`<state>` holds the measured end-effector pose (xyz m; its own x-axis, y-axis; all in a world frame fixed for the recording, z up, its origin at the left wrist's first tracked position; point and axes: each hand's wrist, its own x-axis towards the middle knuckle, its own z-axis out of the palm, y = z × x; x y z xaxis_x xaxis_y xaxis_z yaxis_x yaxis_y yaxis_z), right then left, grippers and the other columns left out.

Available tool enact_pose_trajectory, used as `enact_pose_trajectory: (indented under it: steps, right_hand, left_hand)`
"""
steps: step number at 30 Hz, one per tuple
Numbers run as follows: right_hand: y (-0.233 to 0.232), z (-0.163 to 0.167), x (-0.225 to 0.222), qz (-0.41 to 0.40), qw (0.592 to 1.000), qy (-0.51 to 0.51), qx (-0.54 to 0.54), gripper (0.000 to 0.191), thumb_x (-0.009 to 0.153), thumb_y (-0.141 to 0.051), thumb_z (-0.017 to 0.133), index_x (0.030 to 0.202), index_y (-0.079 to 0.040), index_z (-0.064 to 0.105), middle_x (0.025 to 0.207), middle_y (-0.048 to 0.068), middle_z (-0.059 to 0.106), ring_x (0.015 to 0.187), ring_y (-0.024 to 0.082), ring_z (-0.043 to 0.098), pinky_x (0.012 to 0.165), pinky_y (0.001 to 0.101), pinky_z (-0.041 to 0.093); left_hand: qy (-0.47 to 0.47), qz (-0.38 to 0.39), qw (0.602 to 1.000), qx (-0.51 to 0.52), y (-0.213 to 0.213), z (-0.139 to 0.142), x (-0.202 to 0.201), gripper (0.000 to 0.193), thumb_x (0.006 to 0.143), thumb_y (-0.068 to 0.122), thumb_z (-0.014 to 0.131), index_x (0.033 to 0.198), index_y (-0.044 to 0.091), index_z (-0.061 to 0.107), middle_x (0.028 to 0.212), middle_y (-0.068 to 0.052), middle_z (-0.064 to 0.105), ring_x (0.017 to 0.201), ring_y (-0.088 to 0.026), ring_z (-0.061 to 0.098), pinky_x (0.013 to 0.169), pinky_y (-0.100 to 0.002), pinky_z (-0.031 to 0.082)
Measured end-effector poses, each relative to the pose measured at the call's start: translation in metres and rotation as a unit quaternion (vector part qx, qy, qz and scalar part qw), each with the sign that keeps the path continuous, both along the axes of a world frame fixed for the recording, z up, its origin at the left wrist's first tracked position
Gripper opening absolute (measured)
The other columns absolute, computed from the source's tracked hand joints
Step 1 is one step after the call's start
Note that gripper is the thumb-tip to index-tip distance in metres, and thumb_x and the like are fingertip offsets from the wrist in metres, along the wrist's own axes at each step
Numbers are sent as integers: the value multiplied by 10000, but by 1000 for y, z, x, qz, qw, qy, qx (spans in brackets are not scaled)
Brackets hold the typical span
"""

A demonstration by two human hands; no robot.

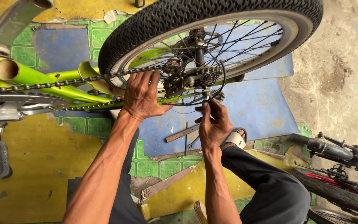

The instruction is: The person adjusts the rear derailleur and chain on a green bicycle using a wrench and hammer. They tighten bolts, align the chain, and tap components into place while the bike is upside down.

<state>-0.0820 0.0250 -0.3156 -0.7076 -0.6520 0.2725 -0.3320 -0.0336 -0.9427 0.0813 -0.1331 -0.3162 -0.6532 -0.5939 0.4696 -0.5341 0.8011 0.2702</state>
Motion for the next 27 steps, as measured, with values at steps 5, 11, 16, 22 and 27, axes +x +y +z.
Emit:
enact_pose_trajectory:
  steps: [5, 11, 16, 22, 27]
  right_hand:
    - [-3, 7, -2, -8, 1000, 5, 12, 111, 1008, -69, 704, 1035, 19, 642, 843, 126, 751, 741, 141, 751, 558, 254, 621]
    - [-4, 3, 5, -30, 999, -13, -37, 128, 1007, -88, 715, 994, 13, 638, 812, 122, 745, 703, 120, 737, 550, 260, 609]
    - [-4, -1, 8, -52, 998, -22, -24, 135, 1014, -104, 708, 991, -4, 619, 815, 113, 750, 651, 95, 706, 543, 243, 585]
    - [0, -17, -1, -119, 990, -18, -69, 168, 1093, -194, 612, 1075, -28, 590, 998, 100, 723, 834, 129, 660, 709, 261, 552]
    - [-26, -25, -16, -243, 948, -92, -183, 191, 1136, -231, 488, 1134, -43, 525, 1135, 108, 696, 1067, 165, 656, 889, 285, 495]
  left_hand:
    - [15, -3, 1000, 1, 3, 2, 3, 1003, 576, 654, 940, 1194, -64, 609, 1028, -197, 632, 950, -318, 616, 912, -453, 474]
    - [-9, 1, 1000, 5, 5, 5, 3, 1048, 522, 660, 931, 1192, -82, 619, 1010, -200, 642, 907, -305, 623, 875, -447, 479]
    - [-4, 0, 1000, 9, 5, 6, 1, 1042, 553, 675, 927, 1178, -102, 623, 982, -193, 634, 881, -301, 614, 860, -450, 481]
    - [-13, 2, 1000, 7, 4, 10, 1, 1034, 551, 682, 912, 1173, -95, 629, 984, -190, 634, 881, -299, 615, 863, -447, 482]
    - [-7, 4, 1000, 12, 6, 16, 1, 980, 549, 633, 924, 1155, -77, 625, 981, -190, 636, 889, -313, 617, 860, -454, 480]
